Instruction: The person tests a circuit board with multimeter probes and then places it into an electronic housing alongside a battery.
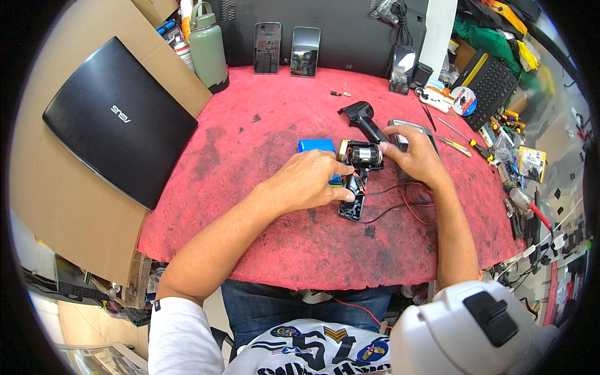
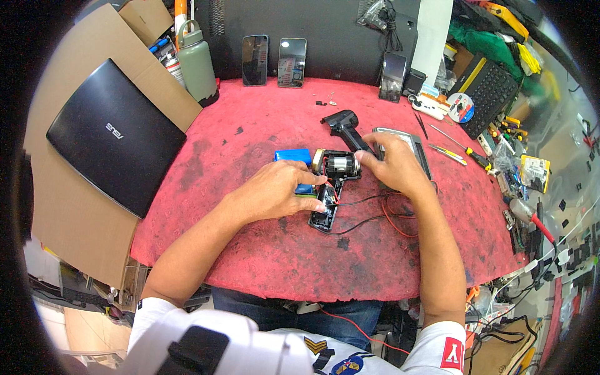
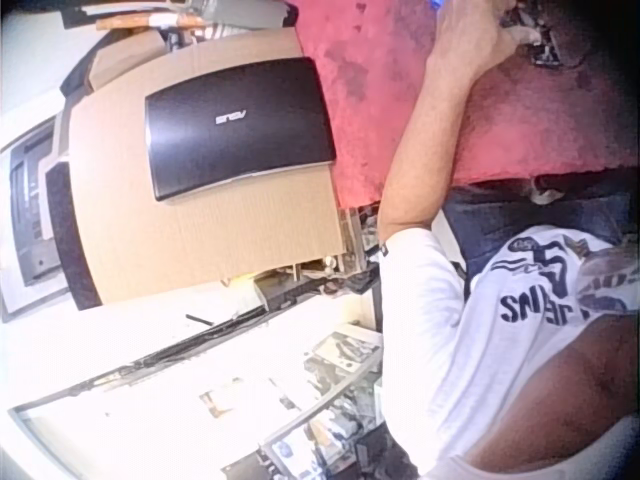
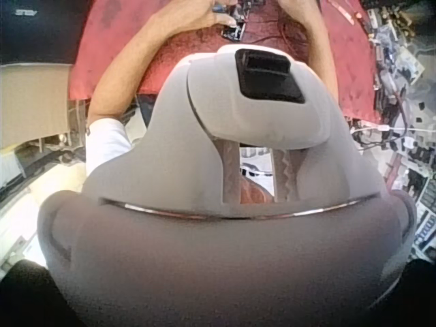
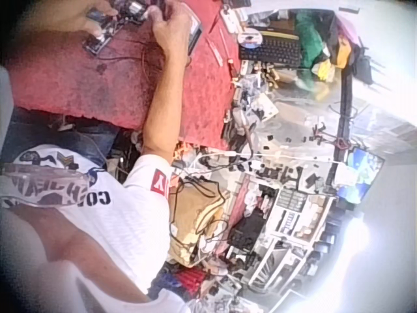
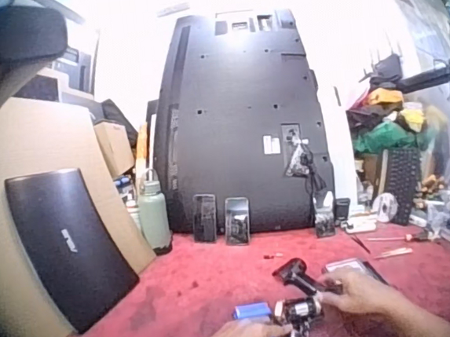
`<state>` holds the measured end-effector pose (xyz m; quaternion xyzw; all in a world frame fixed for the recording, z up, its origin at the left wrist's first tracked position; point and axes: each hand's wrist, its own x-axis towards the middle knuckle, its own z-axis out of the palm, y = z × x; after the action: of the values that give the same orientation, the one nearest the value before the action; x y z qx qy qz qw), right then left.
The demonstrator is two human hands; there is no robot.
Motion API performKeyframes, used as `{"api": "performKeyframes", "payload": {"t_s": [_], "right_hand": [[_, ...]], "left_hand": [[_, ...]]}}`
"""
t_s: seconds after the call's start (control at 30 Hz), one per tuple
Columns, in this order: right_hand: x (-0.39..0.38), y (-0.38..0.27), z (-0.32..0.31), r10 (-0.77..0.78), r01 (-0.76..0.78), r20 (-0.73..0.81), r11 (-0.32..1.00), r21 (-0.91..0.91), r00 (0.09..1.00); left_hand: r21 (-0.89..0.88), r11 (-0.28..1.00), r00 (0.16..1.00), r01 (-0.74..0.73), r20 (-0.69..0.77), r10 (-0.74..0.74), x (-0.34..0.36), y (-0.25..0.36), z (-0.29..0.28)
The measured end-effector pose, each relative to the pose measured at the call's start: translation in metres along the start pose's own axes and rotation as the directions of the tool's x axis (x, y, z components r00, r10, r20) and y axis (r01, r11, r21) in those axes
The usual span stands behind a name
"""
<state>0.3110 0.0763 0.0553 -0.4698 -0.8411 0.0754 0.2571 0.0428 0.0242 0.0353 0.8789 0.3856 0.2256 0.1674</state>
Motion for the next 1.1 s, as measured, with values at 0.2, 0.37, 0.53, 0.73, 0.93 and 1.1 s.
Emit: {"api": "performKeyframes", "payload": {"t_s": [0.2, 0.37, 0.53, 0.73, 0.93, 1.1], "right_hand": [[0.0, 0.017, 0.011, -0.001, 0.002, -0.099, 1.0, 0.012, 0.995], [-0.001, 0.004, 0.006, -0.023, 0.024, -0.073, 1.0, 0.014, 0.997], [-0.003, -0.002, 0.0, -0.071, 0.071, 0.01, 0.997, 0.005, 0.997], [0.001, -0.003, 0.0, 0.087, -0.086, -0.012, 0.995, 0.04, 0.996], [-0.005, -0.008, -0.007, -0.081, 0.08, 0.02, 0.996, 0.037, 0.996], [-0.001, -0.001, 0.001, -0.1, 0.096, 0.038, 0.992, 0.08, 0.994]], "left_hand": [[-0.009, 1.0, 0.998, 0.02, -0.053, -0.02, 0.001, 0.0, 0.005], [-0.029, 0.994, 0.995, 0.101, -0.018, -0.102, 0.0, 0.005, 0.001], [-0.016, 1.0, 1.0, 0.01, -0.007, -0.011, 0.0, 0.0, 0.003], [-0.012, 1.0, 1.0, 0.004, 0.018, -0.004, 0.0, 0.002, 0.0], [-0.017, 0.999, 0.999, 0.049, -0.02, -0.049, 0.001, 0.0, 0.003], [-0.047, 0.994, 0.994, 0.094, -0.046, -0.096, 0.002, -0.002, 0.006]]}}
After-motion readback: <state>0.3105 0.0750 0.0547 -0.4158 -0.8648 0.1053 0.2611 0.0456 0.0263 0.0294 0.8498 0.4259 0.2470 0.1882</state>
